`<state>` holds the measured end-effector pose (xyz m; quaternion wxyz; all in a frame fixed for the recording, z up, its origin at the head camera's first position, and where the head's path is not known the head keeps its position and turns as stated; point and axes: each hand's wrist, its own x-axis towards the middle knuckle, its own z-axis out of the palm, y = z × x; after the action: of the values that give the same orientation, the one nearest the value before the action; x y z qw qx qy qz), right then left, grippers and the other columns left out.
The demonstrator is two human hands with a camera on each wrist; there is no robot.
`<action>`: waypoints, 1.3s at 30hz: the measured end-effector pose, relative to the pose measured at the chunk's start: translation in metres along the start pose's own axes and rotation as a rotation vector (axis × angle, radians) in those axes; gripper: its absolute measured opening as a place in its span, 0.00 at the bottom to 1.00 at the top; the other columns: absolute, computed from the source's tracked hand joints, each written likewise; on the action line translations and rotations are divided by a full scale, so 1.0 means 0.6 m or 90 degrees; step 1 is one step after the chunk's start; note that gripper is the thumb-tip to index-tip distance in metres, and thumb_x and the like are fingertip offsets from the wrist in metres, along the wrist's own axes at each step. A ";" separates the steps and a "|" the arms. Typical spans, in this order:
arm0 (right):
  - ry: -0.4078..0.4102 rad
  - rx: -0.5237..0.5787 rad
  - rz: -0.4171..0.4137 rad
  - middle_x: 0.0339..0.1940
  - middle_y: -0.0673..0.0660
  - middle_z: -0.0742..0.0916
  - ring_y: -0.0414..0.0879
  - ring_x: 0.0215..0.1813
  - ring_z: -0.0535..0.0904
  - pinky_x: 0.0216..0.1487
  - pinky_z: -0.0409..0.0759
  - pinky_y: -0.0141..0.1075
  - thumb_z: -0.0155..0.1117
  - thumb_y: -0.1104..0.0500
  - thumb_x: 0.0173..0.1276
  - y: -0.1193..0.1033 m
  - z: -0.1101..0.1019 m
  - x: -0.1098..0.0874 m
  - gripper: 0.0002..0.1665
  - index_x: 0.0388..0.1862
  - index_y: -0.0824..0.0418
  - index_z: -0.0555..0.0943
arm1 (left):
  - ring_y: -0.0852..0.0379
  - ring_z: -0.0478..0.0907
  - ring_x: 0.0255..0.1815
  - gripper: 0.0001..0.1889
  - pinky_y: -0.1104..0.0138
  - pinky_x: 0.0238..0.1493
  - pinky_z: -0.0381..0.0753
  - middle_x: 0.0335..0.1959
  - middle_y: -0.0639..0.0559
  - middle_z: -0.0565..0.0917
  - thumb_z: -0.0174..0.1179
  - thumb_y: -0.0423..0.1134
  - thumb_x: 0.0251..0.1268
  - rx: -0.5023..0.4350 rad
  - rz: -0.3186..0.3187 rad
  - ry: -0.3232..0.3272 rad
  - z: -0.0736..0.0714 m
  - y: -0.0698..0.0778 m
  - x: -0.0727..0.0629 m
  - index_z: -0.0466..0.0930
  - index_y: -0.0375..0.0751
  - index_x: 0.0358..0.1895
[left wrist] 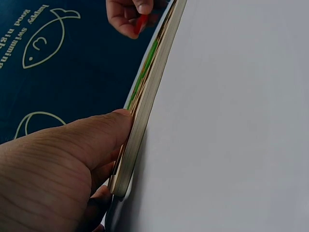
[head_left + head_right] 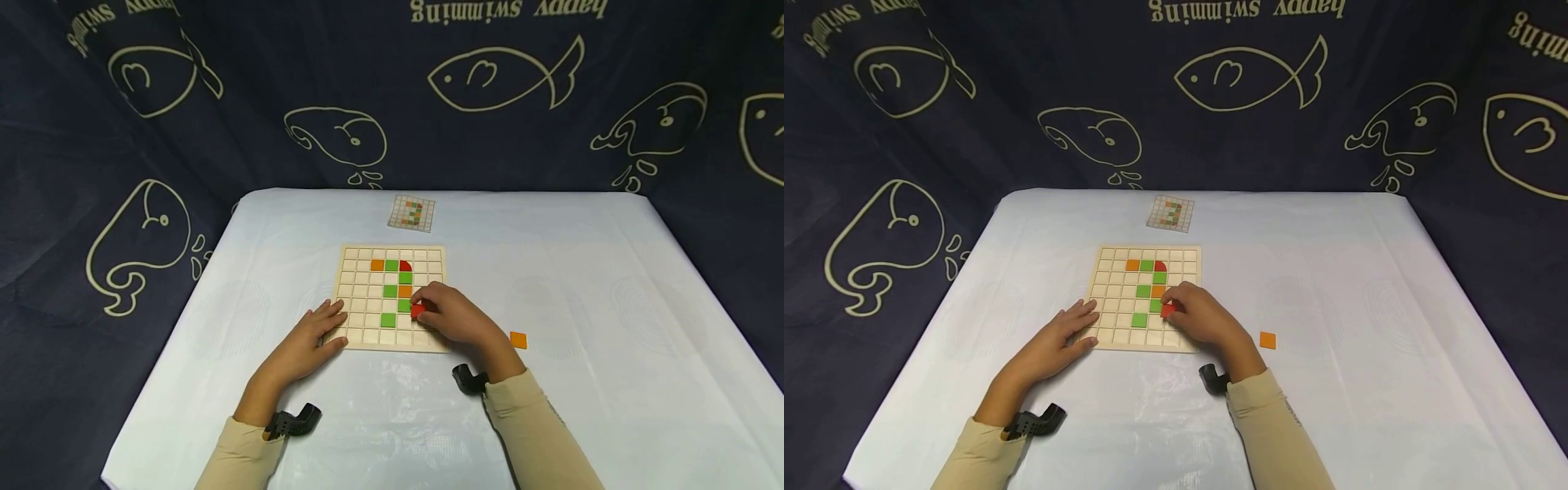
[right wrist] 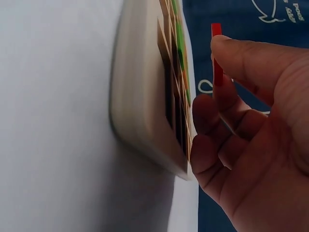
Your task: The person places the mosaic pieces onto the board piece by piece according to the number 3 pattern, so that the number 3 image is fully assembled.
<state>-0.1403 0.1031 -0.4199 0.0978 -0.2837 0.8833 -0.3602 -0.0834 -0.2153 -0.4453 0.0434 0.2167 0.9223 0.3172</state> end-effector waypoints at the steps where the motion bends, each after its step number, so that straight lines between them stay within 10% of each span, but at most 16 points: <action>1: 0.000 0.002 -0.001 0.42 0.51 0.80 0.46 0.42 0.72 0.46 0.72 0.40 0.65 0.64 0.68 -0.001 0.002 0.002 0.12 0.49 0.59 0.81 | 0.43 0.53 0.78 0.29 0.41 0.74 0.47 0.76 0.44 0.63 0.63 0.43 0.69 0.000 0.000 0.000 0.000 0.000 0.000 0.71 0.32 0.69; 39: -0.017 -0.057 -0.036 0.41 0.51 0.83 0.46 0.44 0.75 0.51 0.74 0.42 0.64 0.69 0.61 -0.017 0.038 0.021 0.15 0.47 0.60 0.84 | 0.42 0.52 0.78 0.29 0.41 0.74 0.46 0.75 0.43 0.63 0.63 0.43 0.69 -0.007 -0.003 0.000 -0.001 0.001 0.000 0.71 0.31 0.69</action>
<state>-0.1378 0.0767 -0.4286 0.0863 -0.3173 0.8889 -0.3189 -0.0833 -0.2150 -0.4447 0.0452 0.2141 0.9209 0.3225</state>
